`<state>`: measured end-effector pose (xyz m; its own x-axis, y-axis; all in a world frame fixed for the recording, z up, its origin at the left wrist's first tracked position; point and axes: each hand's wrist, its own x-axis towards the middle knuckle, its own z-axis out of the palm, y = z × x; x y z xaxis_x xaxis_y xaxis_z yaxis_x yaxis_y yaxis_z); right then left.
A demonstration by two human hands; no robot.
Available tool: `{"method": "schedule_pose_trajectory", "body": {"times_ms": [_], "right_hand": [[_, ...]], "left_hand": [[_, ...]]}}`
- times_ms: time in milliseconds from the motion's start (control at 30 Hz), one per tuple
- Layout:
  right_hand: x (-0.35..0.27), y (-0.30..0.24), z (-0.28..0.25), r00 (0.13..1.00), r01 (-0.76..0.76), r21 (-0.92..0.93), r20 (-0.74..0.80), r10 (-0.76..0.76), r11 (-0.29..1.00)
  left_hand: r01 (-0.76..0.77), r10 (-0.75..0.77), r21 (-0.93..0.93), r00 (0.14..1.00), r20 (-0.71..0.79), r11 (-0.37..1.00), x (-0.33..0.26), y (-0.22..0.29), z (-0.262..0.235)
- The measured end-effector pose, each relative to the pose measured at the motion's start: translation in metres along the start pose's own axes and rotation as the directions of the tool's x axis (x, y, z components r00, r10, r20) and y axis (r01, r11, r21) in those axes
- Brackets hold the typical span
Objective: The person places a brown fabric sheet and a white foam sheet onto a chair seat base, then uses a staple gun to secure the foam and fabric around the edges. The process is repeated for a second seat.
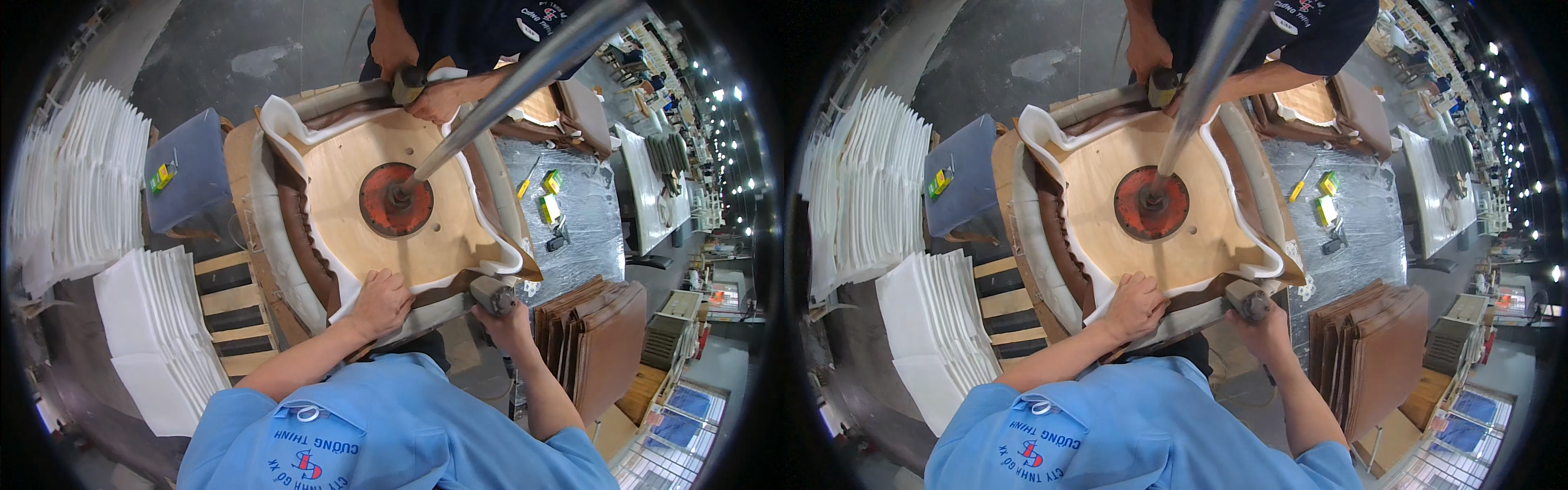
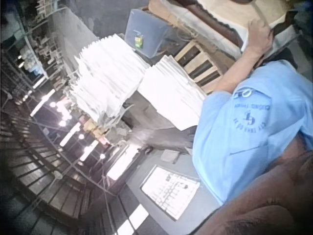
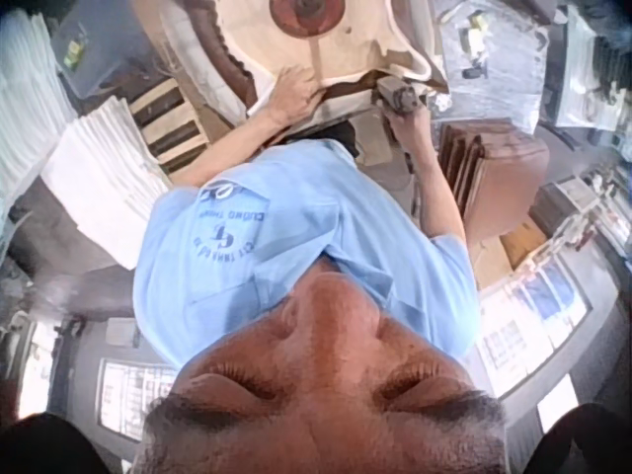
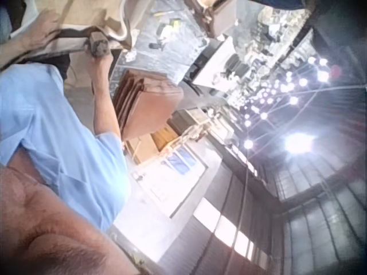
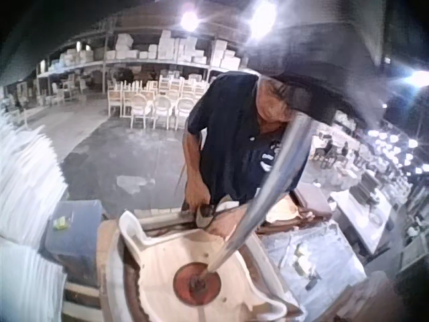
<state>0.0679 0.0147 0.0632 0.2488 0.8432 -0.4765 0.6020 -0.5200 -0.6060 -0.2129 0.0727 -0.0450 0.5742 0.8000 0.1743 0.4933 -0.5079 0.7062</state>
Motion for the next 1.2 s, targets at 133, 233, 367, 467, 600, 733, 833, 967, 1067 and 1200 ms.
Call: {"method": "schedule_pose_trajectory", "body": {"times_ms": [133, 233, 367, 467, 600, 733, 833, 967, 1067, 1200], "right_hand": [[-0.004, -0.009, 0.001, 0.99, -0.131, 0.071, 0.057, 0.127, 0.989], [-0.012, -0.029, 0.009, 0.967, -0.187, 0.258, 0.219, 0.131, 0.948], [-0.008, -0.055, 0.031, 0.945, -0.199, 0.316, 0.313, 0.096, 0.928], [0.0, -0.064, 0.039, 0.936, -0.21, 0.279, 0.334, 0.11, 0.937], [0.006, -0.064, 0.046, 0.943, -0.192, 0.266, 0.318, 0.102, 0.945], [0.008, -0.07, 0.046, 0.946, -0.18, 0.251, 0.309, 0.098, 0.951], [0.009, -0.07, 0.052, 0.953, -0.174, 0.309, 0.292, 0.081, 0.935], [0.009, -0.08, 0.055, 0.957, -0.167, 0.262, 0.275, 0.092, 0.951], [0.01, -0.087, 0.055, 0.954, -0.155, 0.183, 0.281, 0.099, 0.971], [0.012, -0.09, 0.059, 0.966, -0.044, 0.068, 0.256, 0.025, 0.997]], "left_hand": [[0.028, -0.034, -0.058, 0.994, -0.104, 0.998, 0.002, -0.001, 0.005], [0.054, -0.064, -0.073, 0.986, -0.152, 0.996, 0.003, -0.001, 0.007], [0.084, -0.103, -0.101, 0.975, -0.199, 0.991, 0.005, -0.001, 0.012], [0.106, -0.131, -0.125, 0.97, -0.207, 0.986, 0.006, -0.002, 0.015], [0.118, -0.141, -0.118, 0.969, -0.203, 0.986, 0.008, -0.002, 0.016], [0.115, -0.133, -0.099, 0.972, -0.192, 0.988, 0.01, -0.002, 0.015], [0.124, -0.14, -0.09, 0.969, -0.202, 0.988, 0.011, -0.002, 0.019], [0.12, -0.133, -0.074, 0.971, -0.201, 0.99, 0.009, -0.002, 0.021], [0.121, -0.134, -0.077, 0.97, -0.204, 0.99, 0.008, -0.001, 0.023], [0.126, -0.135, -0.06, 0.971, -0.197, 0.99, 0.008, 0.002, 0.022]]}}
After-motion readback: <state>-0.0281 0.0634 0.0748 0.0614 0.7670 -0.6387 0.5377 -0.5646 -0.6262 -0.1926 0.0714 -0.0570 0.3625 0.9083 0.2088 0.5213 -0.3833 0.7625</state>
